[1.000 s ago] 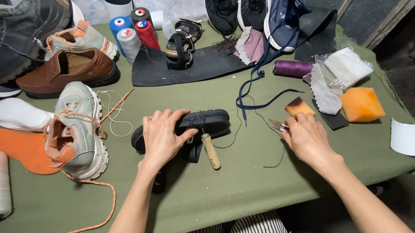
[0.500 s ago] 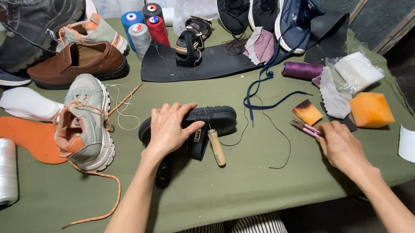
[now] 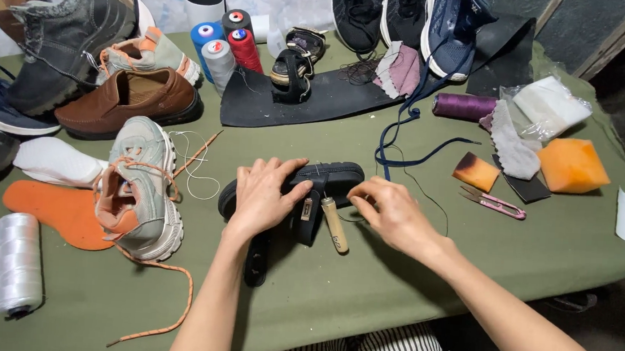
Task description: Hand-sewing a strap onto a black sandal using an awl and thread on a repair workbench.
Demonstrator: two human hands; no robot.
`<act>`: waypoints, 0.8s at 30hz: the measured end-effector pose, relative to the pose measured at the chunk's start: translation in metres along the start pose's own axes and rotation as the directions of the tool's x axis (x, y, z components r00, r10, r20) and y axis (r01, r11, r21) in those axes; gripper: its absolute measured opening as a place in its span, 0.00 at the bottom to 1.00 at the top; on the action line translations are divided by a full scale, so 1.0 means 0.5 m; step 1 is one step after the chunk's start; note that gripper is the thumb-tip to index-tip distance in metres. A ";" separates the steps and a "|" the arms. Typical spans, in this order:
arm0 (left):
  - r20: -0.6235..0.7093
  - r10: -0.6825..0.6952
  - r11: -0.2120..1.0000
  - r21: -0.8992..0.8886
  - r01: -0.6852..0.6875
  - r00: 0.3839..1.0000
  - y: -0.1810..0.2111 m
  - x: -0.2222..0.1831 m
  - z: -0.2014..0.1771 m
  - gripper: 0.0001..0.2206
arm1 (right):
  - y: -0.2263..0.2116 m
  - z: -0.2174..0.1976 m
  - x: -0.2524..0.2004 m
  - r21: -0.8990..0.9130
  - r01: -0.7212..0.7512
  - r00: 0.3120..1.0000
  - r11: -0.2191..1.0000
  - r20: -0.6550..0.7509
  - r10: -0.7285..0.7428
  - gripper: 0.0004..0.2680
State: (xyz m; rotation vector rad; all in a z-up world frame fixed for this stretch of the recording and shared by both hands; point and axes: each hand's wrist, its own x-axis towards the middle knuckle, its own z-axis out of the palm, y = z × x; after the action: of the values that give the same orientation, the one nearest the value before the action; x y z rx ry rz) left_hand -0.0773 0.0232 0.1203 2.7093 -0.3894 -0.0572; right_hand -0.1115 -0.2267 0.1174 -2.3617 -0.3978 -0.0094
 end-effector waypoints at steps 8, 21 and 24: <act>-0.111 0.018 0.999 -0.048 -0.024 0.994 0.005 -0.021 0.024 0.23 | -0.024 0.003 0.068 -0.089 -0.015 0.992 0.996 -0.127 0.004 0.06; -0.163 0.017 0.994 -0.101 -0.034 0.987 0.018 -0.033 0.019 0.22 | -0.014 0.027 0.230 0.293 -0.392 0.877 0.872 0.405 0.258 0.10; -0.165 0.015 0.993 -0.115 -0.034 0.986 0.018 -0.031 0.018 0.22 | -0.050 0.003 0.223 0.354 -0.455 0.862 0.817 0.407 0.303 0.14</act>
State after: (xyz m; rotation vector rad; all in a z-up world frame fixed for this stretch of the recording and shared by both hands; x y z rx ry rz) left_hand -0.0956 0.0160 0.1154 2.5699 -0.3585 0.1446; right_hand -0.0128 -0.1770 0.1462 -1.9425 -0.0530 0.6222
